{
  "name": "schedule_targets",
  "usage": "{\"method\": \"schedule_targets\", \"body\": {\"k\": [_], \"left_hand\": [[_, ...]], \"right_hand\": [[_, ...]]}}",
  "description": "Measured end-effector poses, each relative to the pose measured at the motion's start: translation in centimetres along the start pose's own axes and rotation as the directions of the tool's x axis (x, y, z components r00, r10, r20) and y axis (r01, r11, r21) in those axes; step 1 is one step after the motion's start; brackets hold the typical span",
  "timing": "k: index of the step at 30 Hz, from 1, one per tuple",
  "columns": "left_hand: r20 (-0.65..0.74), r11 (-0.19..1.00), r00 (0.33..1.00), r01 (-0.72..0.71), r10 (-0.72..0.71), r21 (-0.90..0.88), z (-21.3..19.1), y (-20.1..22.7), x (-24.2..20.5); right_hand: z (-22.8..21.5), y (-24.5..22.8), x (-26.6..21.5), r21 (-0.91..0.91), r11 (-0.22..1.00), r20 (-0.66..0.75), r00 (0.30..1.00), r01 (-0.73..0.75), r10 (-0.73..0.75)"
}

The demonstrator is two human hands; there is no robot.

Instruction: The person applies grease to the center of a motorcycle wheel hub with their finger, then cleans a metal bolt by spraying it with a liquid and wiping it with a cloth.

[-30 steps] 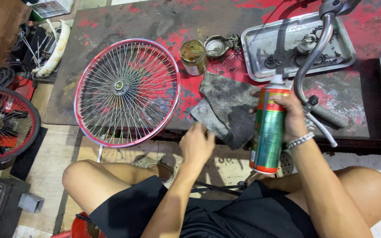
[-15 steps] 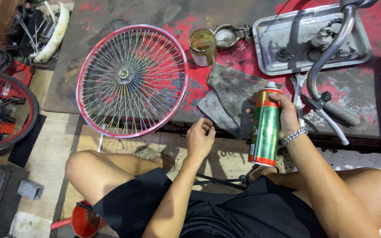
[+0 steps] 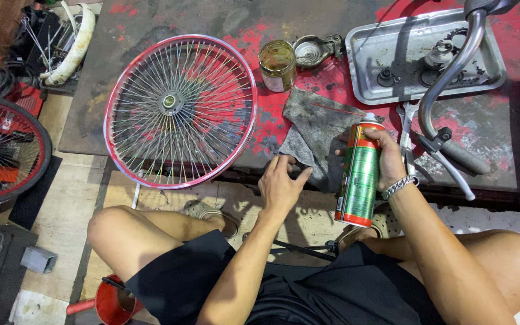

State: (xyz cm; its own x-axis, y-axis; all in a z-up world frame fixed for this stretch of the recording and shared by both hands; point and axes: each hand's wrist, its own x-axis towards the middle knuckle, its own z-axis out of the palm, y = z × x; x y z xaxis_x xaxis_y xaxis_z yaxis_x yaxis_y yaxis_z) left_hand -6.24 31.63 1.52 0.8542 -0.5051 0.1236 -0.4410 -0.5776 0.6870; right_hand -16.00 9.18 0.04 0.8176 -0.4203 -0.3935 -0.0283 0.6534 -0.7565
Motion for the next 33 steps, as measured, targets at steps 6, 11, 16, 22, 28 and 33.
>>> {"method": "schedule_targets", "body": {"k": [6,11,16,22,28,33], "left_hand": [[0.03,0.991,0.991,0.128,-0.127,-0.027,2.2,-2.5,0.1],[0.114,0.927,0.98,0.192,-0.163,-0.322,-0.9,-9.1,-0.9],[0.529,0.524,0.818,0.56,-0.225,-0.642,-4.8,-13.9,-3.5],[0.247,0.882,0.915,0.381,-0.318,-0.277,-9.8,-11.1,-5.1],[0.123,0.909,0.904,0.415,-0.41,-0.024,-21.3,-7.2,-7.1],[0.214,0.959,0.968,0.178,-0.131,-0.219,-19.4,-4.9,-2.9]], "right_hand": [[0.1,0.1,-0.1,-0.011,1.0,-0.013,1.0,-0.016,0.016],[-0.4,0.2,0.3,0.03,0.999,-0.001,0.999,-0.033,0.033],[-0.6,0.5,0.6,0.016,1.0,0.006,1.0,-0.017,0.017],[0.4,0.2,-0.1,-0.017,1.0,0.004,1.0,0.022,-0.022],[0.9,0.2,-0.3,-0.026,0.998,-0.032,0.998,0.049,-0.049],[2.5,-1.6,-2.1,-0.255,0.893,-0.074,0.913,0.372,-0.401]]}}
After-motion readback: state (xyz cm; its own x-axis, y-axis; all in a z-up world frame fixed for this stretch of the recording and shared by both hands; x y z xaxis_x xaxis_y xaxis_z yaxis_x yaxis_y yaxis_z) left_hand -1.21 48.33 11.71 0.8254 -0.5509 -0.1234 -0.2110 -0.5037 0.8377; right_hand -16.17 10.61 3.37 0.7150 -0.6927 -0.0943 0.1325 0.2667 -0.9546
